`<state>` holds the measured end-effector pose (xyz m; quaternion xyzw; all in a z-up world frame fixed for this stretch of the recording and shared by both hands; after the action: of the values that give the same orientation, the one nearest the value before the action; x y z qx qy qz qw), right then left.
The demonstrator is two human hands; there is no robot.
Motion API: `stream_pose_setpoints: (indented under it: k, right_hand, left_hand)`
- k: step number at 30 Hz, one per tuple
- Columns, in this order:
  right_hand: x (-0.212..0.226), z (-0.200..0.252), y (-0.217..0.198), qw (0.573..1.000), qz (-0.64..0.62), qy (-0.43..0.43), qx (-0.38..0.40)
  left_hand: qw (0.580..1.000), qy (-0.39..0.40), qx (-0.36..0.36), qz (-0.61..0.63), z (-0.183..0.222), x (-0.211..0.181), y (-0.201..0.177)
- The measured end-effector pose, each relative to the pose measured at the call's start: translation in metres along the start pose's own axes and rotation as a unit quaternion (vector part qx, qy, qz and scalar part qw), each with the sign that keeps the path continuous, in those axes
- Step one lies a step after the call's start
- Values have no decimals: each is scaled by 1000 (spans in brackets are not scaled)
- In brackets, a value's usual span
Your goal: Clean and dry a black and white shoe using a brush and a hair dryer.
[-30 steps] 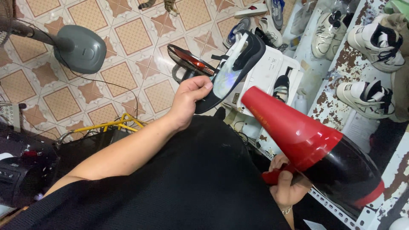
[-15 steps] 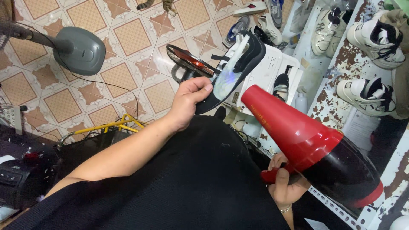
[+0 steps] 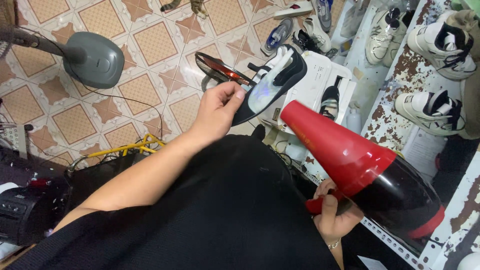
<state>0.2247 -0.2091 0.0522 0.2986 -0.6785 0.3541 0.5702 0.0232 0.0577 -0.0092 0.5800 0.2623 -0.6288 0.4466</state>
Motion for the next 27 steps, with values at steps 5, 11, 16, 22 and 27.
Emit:
stream_pose_setpoints:
  k: [5,11,16,22,27]
  right_hand:
    - [-5,4,-1,1000,-17,-6,-23]
    - [-13,10,-6,1000,13,-6,-8]
    - [-24,17,-9,1000,16,3,-22]
    - [-23,16,-9,999,16,0,-40]
    - [-29,21,-7,998,30,-9,-52]
  left_hand:
    - [986,77,-29,-142,-4,-22,-7]
    - [974,146,-41,-170,-4,-43,-5]
    - [975,134,-40,-172,-3,-43,-2]
    - [977,119,-39,-171,-2,-42,-1]
    - [976,128,-20,-176,1,-39,-4]
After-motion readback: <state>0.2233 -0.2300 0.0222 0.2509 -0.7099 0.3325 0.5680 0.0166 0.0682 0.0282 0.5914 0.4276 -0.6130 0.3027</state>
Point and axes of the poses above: each hand's wrist, its own z-axis away from the middle knuckle, its own y-axis out of the palm, x = y × z, the point moved 5 cm from there along -z, towards the middle knuckle, and after that the axes turned 6 degrees about z, right-handed, at the moved point
